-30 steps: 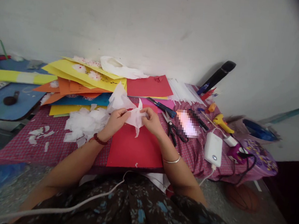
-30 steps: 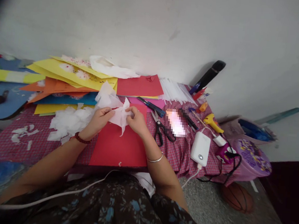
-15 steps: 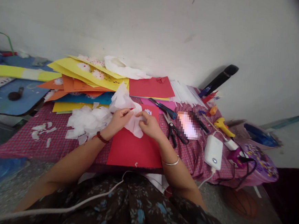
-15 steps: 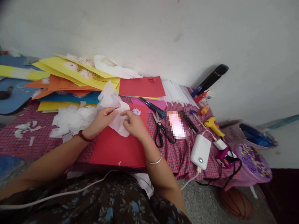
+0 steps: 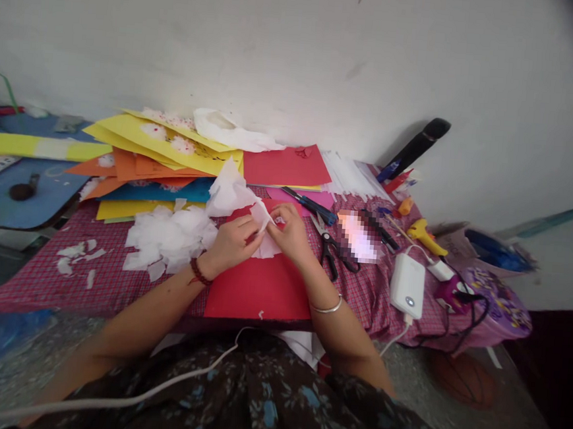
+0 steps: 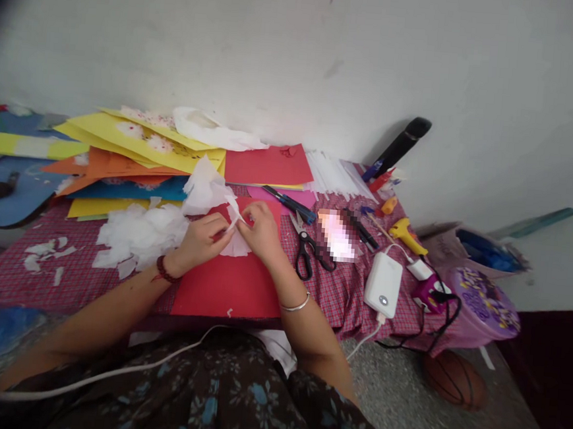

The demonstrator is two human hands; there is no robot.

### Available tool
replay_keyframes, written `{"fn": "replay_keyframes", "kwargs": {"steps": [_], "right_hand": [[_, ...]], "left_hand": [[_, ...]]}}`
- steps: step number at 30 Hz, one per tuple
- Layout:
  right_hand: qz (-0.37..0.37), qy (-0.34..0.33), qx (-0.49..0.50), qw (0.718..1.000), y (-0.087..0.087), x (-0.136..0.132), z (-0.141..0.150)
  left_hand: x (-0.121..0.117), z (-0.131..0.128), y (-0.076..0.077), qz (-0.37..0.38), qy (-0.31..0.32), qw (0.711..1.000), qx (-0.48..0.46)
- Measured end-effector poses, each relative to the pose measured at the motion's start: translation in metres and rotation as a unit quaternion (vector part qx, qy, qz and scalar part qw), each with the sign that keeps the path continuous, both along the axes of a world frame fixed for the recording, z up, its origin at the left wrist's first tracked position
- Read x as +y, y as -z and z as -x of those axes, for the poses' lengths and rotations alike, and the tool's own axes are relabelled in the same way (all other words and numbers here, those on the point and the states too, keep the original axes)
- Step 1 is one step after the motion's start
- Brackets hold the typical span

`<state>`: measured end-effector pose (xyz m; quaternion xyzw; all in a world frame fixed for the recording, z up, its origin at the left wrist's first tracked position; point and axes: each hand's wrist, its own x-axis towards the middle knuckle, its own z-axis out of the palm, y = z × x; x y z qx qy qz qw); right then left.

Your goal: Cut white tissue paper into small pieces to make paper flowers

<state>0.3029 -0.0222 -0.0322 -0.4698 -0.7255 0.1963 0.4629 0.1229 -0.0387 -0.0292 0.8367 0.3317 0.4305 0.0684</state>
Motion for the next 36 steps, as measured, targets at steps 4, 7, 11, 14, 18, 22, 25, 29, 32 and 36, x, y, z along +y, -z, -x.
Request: {"fn": "replay_keyframes", "kwargs": {"steps": [4,7,11,14,18,22,25,29,32,36], "right_hand": [[0.03,0.066,0.017,0.997,-0.001,0.004,-0.005],[0.062,0.115,0.051,0.99,-0.003,0.007,-0.009],[0.083,0.122,0.09,0.985,-0.004,0.009,-0.012],[0.101,0.117,0.129,0.979,-0.003,0.01,-0.011],[0.129,0.094,0.188,0.969,0.002,0.013,-0.01],[0.152,0.058,0.232,0.959,0.004,0.016,-0.008],[0.165,0.026,0.248,0.954,0.002,0.013,-0.005],[0.18,-0.024,0.243,0.953,-0.003,0.008,0.0],[0.188,-0.058,0.218,0.956,-0.005,0.006,0.001],[0.139,-0.042,0.11,0.983,-0.006,0.002,0.0]], "left_hand": [[-0.004,-0.003,-0.001,0.006,0.032,0.999,-0.002],[-0.004,-0.003,-0.002,0.061,0.046,0.996,-0.048],[0.001,-0.002,-0.002,0.229,-0.04,0.949,-0.212],[0.011,0.001,0.001,0.296,-0.099,0.901,-0.301],[0.025,0.008,0.008,0.351,-0.126,0.857,-0.356],[0.031,0.011,0.01,0.393,-0.102,0.853,-0.329],[0.029,0.009,0.009,0.391,-0.076,0.874,-0.278],[0.026,0.006,0.009,0.336,-0.066,0.919,-0.196],[0.025,0.008,0.009,0.289,-0.075,0.944,-0.14],[0.022,0.012,0.006,0.247,-0.117,0.956,-0.108]]}}
